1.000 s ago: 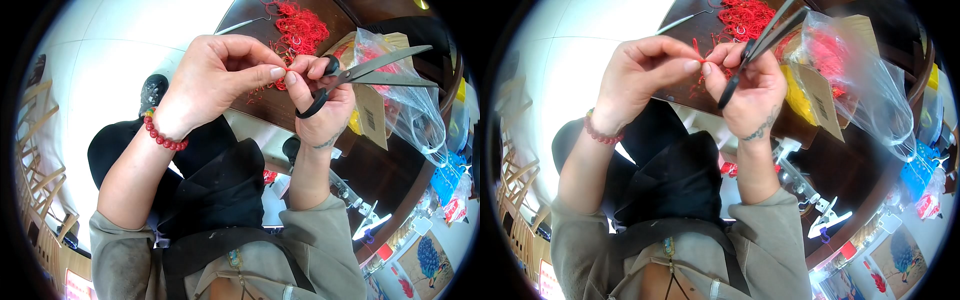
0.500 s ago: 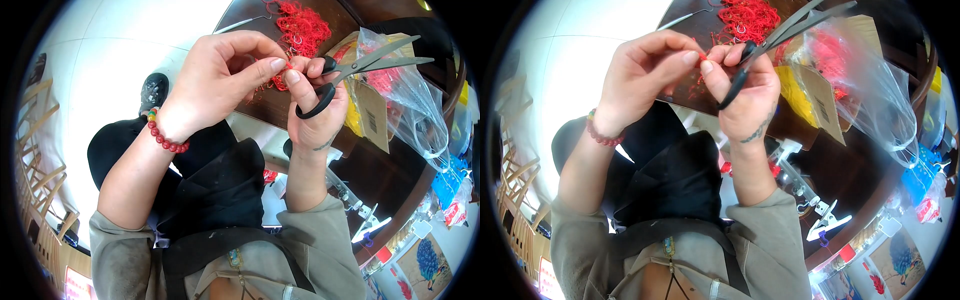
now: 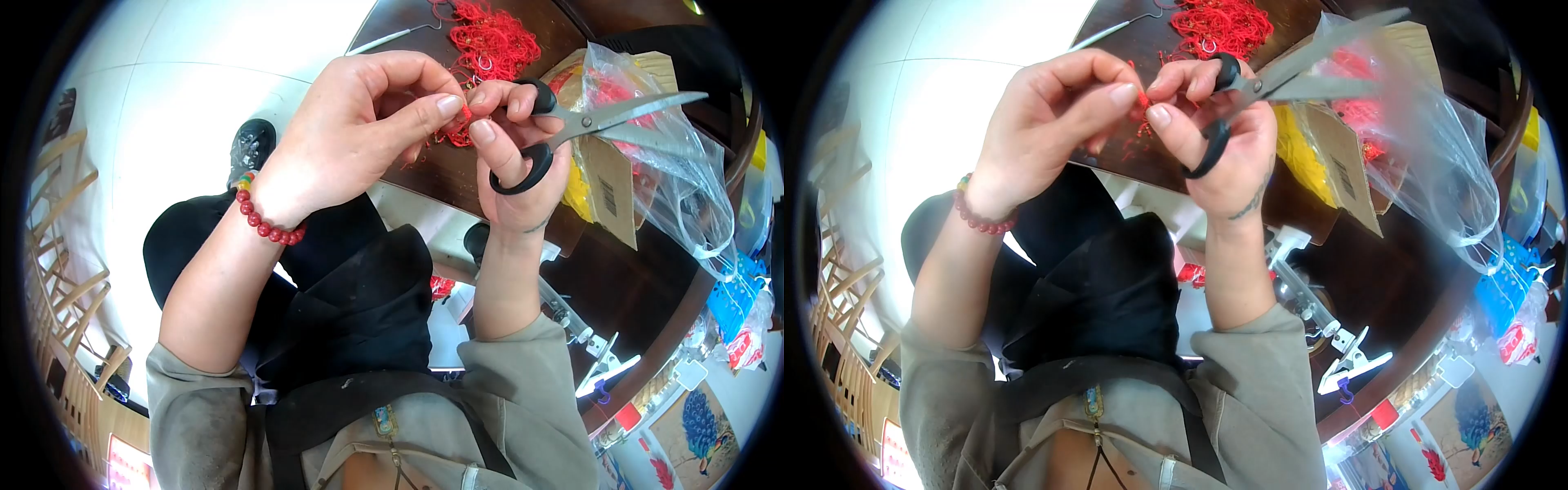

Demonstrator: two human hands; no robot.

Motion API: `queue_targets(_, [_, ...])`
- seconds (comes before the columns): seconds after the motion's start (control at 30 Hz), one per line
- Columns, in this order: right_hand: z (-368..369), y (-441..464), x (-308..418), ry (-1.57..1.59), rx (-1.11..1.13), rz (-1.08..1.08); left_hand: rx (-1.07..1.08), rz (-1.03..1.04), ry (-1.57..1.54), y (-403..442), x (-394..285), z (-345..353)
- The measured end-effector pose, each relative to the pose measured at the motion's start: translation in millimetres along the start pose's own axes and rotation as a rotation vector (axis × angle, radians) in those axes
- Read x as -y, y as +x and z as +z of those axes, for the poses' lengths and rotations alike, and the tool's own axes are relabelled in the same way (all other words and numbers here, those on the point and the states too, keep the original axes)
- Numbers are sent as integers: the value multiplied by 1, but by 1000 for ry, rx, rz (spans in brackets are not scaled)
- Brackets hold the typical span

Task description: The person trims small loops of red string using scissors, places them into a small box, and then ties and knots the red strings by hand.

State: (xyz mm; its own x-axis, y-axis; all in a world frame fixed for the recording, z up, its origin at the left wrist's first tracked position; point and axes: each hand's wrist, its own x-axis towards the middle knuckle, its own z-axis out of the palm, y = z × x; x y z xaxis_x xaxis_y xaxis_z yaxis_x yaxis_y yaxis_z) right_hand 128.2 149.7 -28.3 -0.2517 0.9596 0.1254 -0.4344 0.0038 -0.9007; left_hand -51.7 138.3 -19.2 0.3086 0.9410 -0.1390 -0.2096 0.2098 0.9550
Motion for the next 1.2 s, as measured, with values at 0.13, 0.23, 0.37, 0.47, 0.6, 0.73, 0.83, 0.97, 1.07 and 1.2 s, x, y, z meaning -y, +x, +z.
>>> queue_targets(0.13, [8, -4, -5, -123, -53, -81, -19, -34, -34, 0, -2, -1])
queue_targets(0.23, [10, -6, -4, -145, -96, -45, -8, -22, -8, -2, -2, -2])
queue_targets(0.37, [8, -4, 2, -146, -117, 2, 17, 36, 43, -2, 5, -2])
queue_targets(0.47, [8, -3, 3, -180, -96, 7, 22, 24, 25, -2, 2, -1])
queue_targets(0.6, [13, 2, 4, -214, -126, -18, 5, -1, 22, -3, 0, -2])
queue_targets(0.73, [13, -7, 7, -600, -271, -7, -33, -17, -128, -5, -2, 1])
queue_targets(0.83, [16, -22, 4, -1036, -309, 21, -54, -10, -254, -5, -2, 3])
queue_targets(0.97, [8, -34, -10, -1165, -316, -124, -52, 23, -367, -3, 1, 3])
queue_targets(1.07, [6, -35, -11, -1227, -346, -92, -44, 36, -373, -5, 3, 3])
queue_targets(1.2, [7, -33, -11, -1215, -371, -69, -79, 87, -305, -4, 2, 8])
